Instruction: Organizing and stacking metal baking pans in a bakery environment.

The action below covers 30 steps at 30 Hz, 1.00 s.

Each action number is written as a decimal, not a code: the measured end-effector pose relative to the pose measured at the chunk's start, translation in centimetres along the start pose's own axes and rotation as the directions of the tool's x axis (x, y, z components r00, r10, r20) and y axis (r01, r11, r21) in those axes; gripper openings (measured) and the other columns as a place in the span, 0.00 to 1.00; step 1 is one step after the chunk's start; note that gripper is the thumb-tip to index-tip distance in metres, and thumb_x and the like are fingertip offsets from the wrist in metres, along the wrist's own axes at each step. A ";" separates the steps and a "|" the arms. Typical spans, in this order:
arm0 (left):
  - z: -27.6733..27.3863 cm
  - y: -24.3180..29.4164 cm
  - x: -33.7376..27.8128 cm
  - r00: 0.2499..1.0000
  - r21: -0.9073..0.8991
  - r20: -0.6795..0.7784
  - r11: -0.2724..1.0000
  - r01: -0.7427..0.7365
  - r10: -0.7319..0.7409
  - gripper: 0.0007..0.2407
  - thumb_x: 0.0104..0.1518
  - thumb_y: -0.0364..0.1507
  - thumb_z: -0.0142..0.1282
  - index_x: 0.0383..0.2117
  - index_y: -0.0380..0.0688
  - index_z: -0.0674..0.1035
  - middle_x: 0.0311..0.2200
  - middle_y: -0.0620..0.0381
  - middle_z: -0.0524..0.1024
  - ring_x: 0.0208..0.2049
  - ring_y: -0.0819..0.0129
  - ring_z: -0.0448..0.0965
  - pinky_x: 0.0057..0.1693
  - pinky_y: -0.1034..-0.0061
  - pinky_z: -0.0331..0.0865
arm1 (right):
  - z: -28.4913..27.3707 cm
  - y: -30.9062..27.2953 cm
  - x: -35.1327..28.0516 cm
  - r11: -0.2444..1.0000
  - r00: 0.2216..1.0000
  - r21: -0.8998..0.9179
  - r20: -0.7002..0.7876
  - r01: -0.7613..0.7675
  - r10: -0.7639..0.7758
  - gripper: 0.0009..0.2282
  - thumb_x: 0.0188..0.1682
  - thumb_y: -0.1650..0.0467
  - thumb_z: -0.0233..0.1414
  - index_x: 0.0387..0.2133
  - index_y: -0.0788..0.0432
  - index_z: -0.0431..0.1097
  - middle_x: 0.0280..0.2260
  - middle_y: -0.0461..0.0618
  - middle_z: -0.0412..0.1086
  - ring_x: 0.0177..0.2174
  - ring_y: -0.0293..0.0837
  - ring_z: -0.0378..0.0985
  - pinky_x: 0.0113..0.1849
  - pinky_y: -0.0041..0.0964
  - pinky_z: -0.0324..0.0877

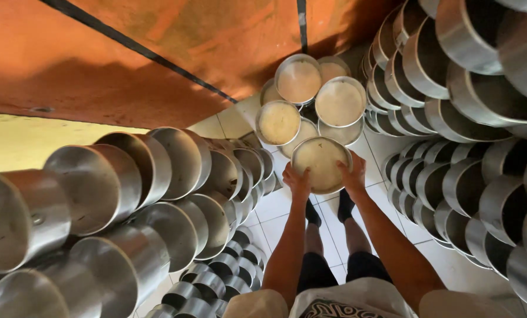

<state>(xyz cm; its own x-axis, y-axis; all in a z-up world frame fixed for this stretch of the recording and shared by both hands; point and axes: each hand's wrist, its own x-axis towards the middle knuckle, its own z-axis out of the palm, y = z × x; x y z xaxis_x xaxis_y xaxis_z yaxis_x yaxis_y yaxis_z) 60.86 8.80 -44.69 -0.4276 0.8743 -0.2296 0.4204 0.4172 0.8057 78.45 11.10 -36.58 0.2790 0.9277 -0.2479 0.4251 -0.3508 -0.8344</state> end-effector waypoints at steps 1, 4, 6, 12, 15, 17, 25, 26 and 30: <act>1.1 -1.5 0.2 1.000 0.003 0.005 1.000 0.009 -0.009 0.32 0.52 0.34 0.65 0.62 0.37 0.62 0.56 0.34 0.64 0.57 0.38 0.61 0.62 0.47 0.56 | 0.6 1.2 0.4 1.000 1.000 -0.004 0.003 -0.009 0.009 0.23 0.46 0.66 0.58 0.57 0.55 0.69 0.52 0.61 0.68 0.55 0.61 0.62 0.56 0.55 0.60; 3.7 -5.1 1.5 0.987 0.040 0.049 0.988 0.151 -0.153 0.36 0.52 0.36 0.65 0.65 0.41 0.58 0.59 0.33 0.60 0.58 0.36 0.58 0.64 0.45 0.54 | 2.6 4.0 2.2 0.998 1.000 -0.056 -0.025 0.007 -0.008 0.24 0.45 0.66 0.60 0.57 0.56 0.68 0.52 0.62 0.67 0.55 0.62 0.62 0.55 0.55 0.60; 4.8 -6.6 2.6 0.945 0.049 0.108 0.951 0.305 -0.309 0.39 0.51 0.39 0.65 0.69 0.51 0.54 0.60 0.35 0.57 0.59 0.35 0.59 0.63 0.44 0.57 | 4.0 5.6 3.5 0.999 0.998 -0.008 -0.046 -0.036 0.036 0.26 0.45 0.65 0.61 0.57 0.57 0.67 0.53 0.62 0.64 0.54 0.60 0.64 0.54 0.52 0.62; 3.1 -3.0 5.5 0.710 -0.158 0.418 0.724 0.671 -0.567 0.38 0.51 0.44 0.60 0.70 0.73 0.51 0.63 0.46 0.51 0.57 0.41 0.67 0.46 0.46 0.79 | 7.2 11.6 7.0 0.999 0.995 0.019 -0.083 -0.050 0.052 0.26 0.45 0.66 0.63 0.57 0.61 0.67 0.53 0.61 0.65 0.54 0.56 0.66 0.55 0.49 0.65; 5.3 -6.2 7.0 0.726 -0.219 0.449 0.723 0.655 -0.521 0.38 0.53 0.46 0.60 0.70 0.72 0.51 0.66 0.49 0.52 0.57 0.44 0.69 0.43 0.49 0.79 | 7.8 12.8 8.1 0.986 0.990 0.109 -0.047 -0.127 0.132 0.26 0.47 0.66 0.62 0.58 0.61 0.66 0.53 0.59 0.65 0.51 0.52 0.69 0.52 0.46 0.68; 6.2 -6.9 8.2 0.737 -0.223 0.450 0.735 0.640 -0.505 0.37 0.54 0.46 0.59 0.70 0.71 0.52 0.66 0.51 0.54 0.57 0.47 0.69 0.44 0.49 0.79 | 8.7 14.8 9.6 0.969 0.986 0.186 -0.012 -0.162 0.167 0.26 0.46 0.66 0.62 0.58 0.60 0.65 0.54 0.57 0.65 0.50 0.49 0.70 0.50 0.44 0.69; 7.4 -7.9 9.2 0.730 -0.230 0.481 0.733 0.640 -0.486 0.36 0.54 0.48 0.55 0.71 0.66 0.53 0.68 0.54 0.62 0.57 0.52 0.70 0.45 0.54 0.73 | 7.8 13.0 10.8 0.852 0.938 0.398 0.195 -0.342 0.285 0.25 0.49 0.68 0.57 0.60 0.61 0.64 0.51 0.56 0.70 0.48 0.45 0.71 0.47 0.39 0.68; 7.8 -8.3 9.1 0.744 -0.249 0.472 0.738 0.627 -0.473 0.37 0.54 0.48 0.56 0.71 0.63 0.53 0.69 0.54 0.59 0.58 0.52 0.70 0.46 0.55 0.73 | 8.0 13.8 11.0 0.868 0.951 0.394 0.180 -0.303 0.250 0.25 0.49 0.69 0.57 0.61 0.62 0.62 0.53 0.54 0.69 0.50 0.44 0.70 0.50 0.38 0.67; 8.7 -9.5 8.9 0.770 -0.314 0.451 0.727 0.610 -0.451 0.39 0.55 0.47 0.57 0.72 0.57 0.51 0.71 0.51 0.53 0.60 0.53 0.69 0.49 0.59 0.73 | 7.2 11.7 10.9 0.871 0.951 0.386 0.177 -0.304 0.253 0.27 0.49 0.69 0.57 0.62 0.63 0.59 0.56 0.53 0.67 0.53 0.43 0.68 0.53 0.36 0.64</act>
<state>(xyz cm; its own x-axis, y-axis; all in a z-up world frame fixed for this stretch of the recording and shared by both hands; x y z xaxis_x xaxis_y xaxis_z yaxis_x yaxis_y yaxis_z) 60.05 14.77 -59.08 -0.1576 0.5968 -0.7868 -0.2070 0.7591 0.6172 80.26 18.05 -52.56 0.2205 0.8162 -0.5340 -0.0463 -0.5381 -0.8416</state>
